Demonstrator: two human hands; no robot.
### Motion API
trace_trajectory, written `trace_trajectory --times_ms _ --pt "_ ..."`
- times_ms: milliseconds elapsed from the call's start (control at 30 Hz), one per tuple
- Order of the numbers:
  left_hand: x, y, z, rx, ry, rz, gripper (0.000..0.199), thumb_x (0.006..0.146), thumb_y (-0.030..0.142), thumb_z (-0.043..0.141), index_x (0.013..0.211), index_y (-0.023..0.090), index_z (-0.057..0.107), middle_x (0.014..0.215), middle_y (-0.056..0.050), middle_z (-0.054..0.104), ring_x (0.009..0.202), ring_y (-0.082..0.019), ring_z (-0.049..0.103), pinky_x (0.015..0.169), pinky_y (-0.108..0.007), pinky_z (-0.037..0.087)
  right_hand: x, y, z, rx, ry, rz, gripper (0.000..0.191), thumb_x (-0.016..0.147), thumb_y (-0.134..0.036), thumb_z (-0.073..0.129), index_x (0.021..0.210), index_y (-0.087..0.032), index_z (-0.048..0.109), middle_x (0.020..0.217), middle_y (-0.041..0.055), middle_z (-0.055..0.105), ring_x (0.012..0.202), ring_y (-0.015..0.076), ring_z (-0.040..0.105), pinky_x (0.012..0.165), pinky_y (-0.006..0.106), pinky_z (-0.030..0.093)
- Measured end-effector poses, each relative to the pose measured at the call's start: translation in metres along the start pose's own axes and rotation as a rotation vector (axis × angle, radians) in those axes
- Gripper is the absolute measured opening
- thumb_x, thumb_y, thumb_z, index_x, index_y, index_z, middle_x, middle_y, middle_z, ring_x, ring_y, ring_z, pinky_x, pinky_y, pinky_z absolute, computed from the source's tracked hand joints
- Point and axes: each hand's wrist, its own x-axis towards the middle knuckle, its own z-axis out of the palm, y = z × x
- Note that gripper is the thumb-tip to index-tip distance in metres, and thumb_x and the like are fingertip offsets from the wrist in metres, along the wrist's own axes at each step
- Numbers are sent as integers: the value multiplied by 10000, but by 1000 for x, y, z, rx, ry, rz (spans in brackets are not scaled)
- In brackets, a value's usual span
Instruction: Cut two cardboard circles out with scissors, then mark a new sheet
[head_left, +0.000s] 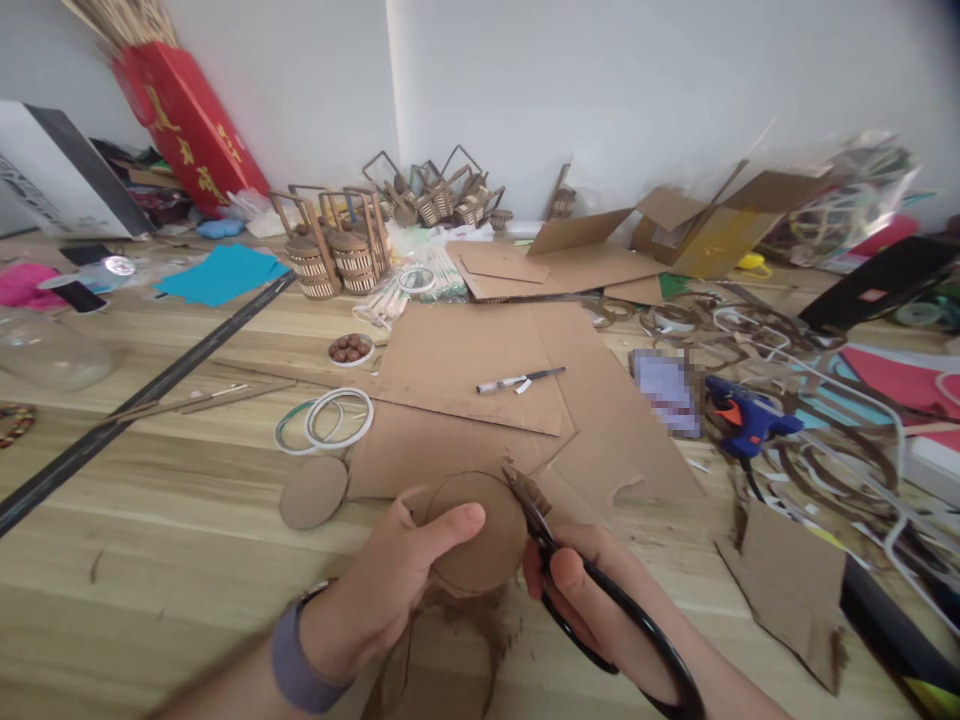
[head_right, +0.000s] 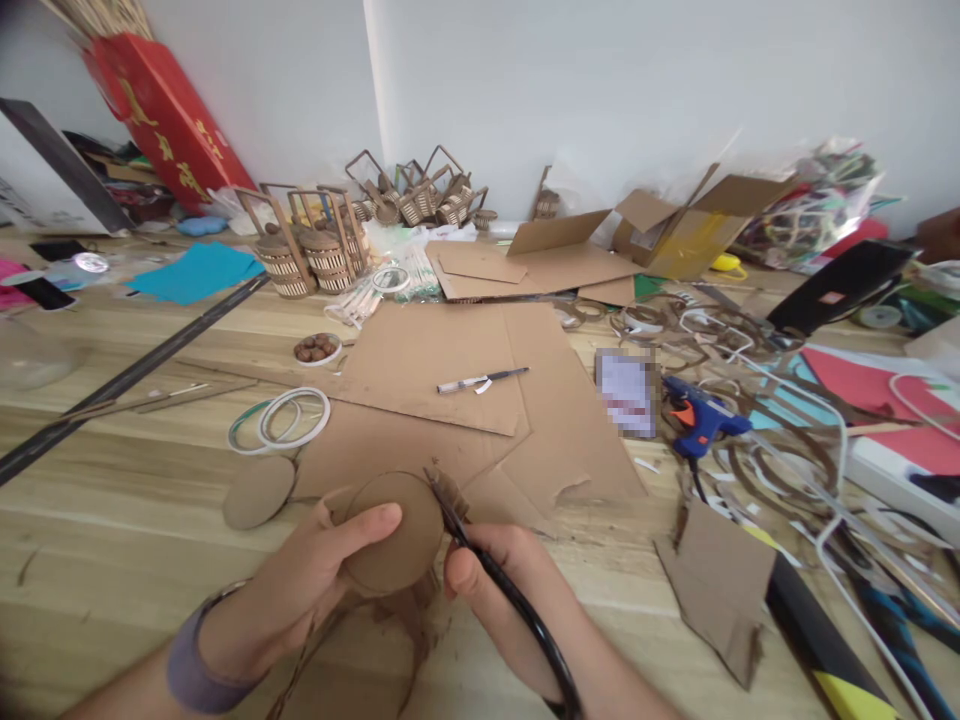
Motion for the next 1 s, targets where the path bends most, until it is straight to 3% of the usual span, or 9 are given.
trace_trajectory --times_ms 500,800,1000 --pt "0 0 -3 -3 10 9 369 599 377 904 876 159 797 876 -84 809 927 -305 737 924 -417 546 2 1 0 -22 17 51 772 808 -909 328 625 -185 521 455 -59 340 405 78 266 384 240 161" --pt "2 0 -5 51 -21 -28 410 619 432 894 907 154 800 846 -96 806 867 -304 745 780 -372 572 6 9 -4 -12 -62 -23 823 804 -928 238 748 -178 574 372 -86 366 316 83 299 364 240 242" --pt "2 -3 -5 43 -9 -21 405 613 417 896 908 159 795 812 -83 803 844 -289 747 778 -361 571 2 -3 -5 -40 -45 -6 845 791 -936 235 741 -170 588 406 -74 390 357 95 344 416 246 299"
